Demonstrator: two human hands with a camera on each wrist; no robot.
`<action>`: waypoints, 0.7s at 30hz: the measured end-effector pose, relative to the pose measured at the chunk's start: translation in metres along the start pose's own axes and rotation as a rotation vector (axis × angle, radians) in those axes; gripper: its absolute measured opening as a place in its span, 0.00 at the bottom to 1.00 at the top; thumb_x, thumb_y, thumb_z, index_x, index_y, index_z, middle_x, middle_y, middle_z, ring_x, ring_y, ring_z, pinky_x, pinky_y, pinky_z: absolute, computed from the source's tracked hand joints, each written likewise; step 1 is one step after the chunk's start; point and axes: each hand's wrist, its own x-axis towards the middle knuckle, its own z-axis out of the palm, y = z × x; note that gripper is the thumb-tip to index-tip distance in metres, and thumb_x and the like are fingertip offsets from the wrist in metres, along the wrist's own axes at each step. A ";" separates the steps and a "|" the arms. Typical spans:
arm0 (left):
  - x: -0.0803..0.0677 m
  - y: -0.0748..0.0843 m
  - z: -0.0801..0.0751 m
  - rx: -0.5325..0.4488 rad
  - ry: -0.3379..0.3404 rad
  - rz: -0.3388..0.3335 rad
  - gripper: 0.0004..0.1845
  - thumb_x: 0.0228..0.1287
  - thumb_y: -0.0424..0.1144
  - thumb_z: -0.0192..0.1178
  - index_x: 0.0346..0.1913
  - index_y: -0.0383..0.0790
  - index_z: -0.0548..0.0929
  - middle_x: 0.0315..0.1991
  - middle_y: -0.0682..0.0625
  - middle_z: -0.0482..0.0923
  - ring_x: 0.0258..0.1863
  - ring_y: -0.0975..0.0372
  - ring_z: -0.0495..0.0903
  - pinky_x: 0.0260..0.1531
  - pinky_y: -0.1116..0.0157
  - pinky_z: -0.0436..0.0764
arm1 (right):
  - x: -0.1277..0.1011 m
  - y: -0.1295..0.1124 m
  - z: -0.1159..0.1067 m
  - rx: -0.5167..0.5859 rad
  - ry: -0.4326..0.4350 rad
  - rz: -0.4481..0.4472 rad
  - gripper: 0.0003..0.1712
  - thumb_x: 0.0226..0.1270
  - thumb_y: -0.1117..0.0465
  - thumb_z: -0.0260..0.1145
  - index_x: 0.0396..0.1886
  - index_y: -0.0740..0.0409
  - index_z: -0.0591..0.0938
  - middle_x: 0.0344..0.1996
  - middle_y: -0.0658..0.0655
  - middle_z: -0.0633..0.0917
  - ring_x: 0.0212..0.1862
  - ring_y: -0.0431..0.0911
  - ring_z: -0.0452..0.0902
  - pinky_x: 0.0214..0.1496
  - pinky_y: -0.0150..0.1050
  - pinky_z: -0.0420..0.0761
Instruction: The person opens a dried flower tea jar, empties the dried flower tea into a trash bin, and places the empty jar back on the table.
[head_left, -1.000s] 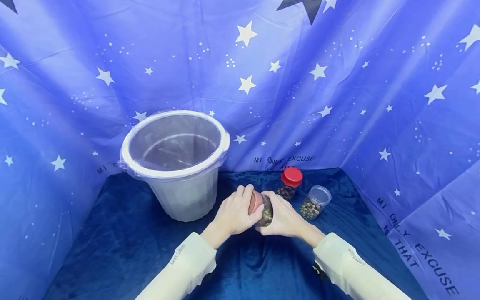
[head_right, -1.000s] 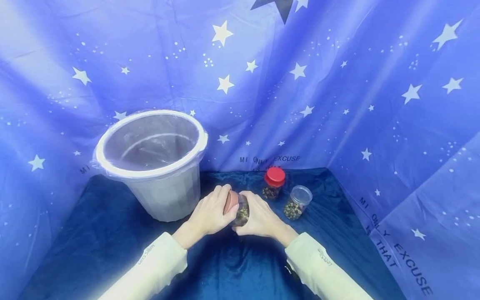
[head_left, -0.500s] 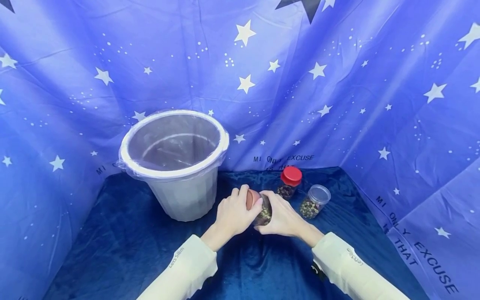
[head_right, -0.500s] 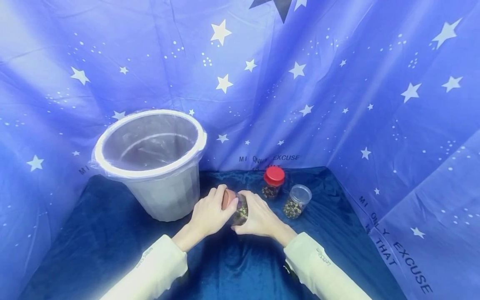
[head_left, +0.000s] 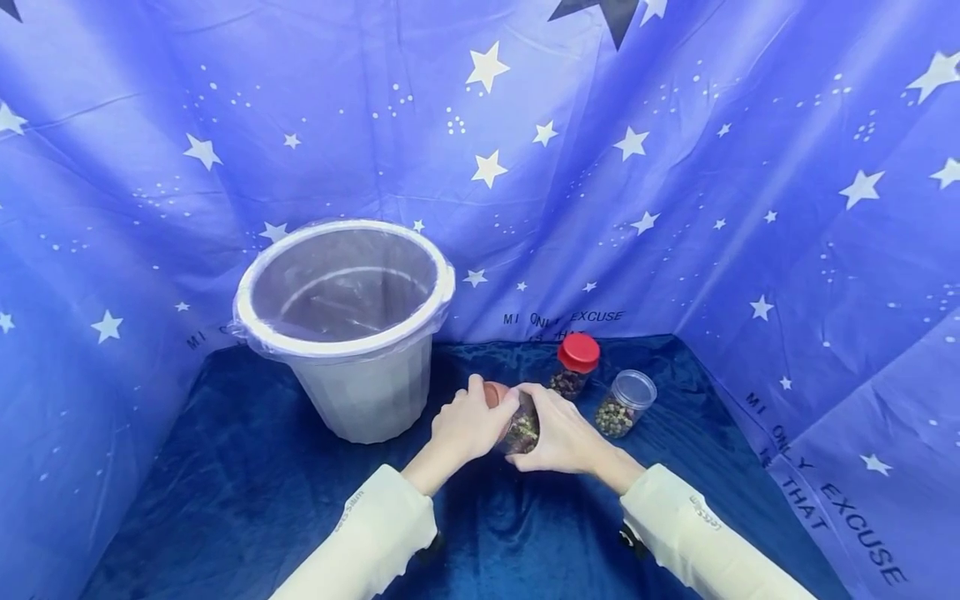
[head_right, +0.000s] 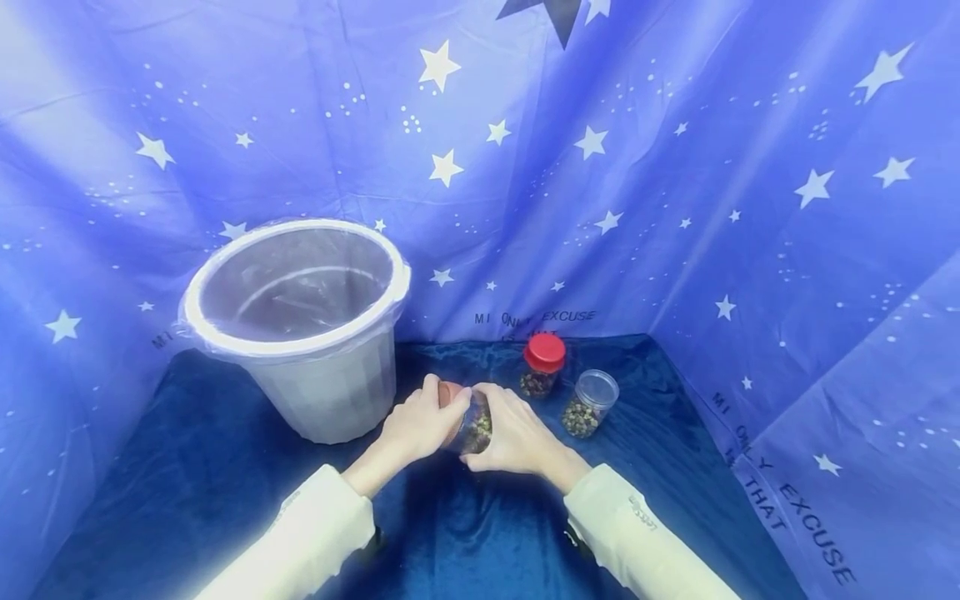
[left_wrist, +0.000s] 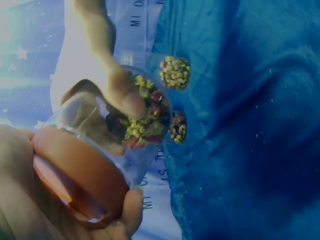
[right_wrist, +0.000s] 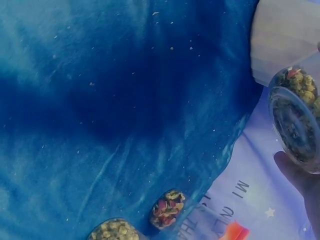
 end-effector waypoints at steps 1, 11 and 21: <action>0.000 -0.001 -0.001 -0.028 -0.017 -0.008 0.41 0.65 0.69 0.44 0.65 0.35 0.67 0.52 0.34 0.79 0.47 0.40 0.81 0.43 0.44 0.79 | 0.000 0.000 0.000 -0.002 -0.006 -0.002 0.53 0.35 0.45 0.79 0.63 0.61 0.69 0.53 0.58 0.80 0.50 0.52 0.79 0.51 0.52 0.81; 0.004 -0.007 -0.007 -0.175 -0.116 -0.062 0.45 0.61 0.68 0.48 0.66 0.32 0.65 0.54 0.33 0.79 0.52 0.42 0.79 0.49 0.46 0.78 | -0.002 0.002 0.003 -0.035 -0.005 -0.024 0.53 0.35 0.44 0.79 0.63 0.61 0.70 0.53 0.59 0.81 0.51 0.53 0.80 0.52 0.53 0.81; 0.005 -0.008 -0.001 -0.186 -0.054 -0.047 0.44 0.62 0.67 0.48 0.60 0.26 0.72 0.53 0.31 0.79 0.54 0.38 0.78 0.53 0.44 0.77 | -0.003 0.000 0.001 -0.043 -0.050 -0.021 0.55 0.34 0.45 0.79 0.64 0.63 0.70 0.55 0.60 0.80 0.54 0.54 0.79 0.56 0.53 0.80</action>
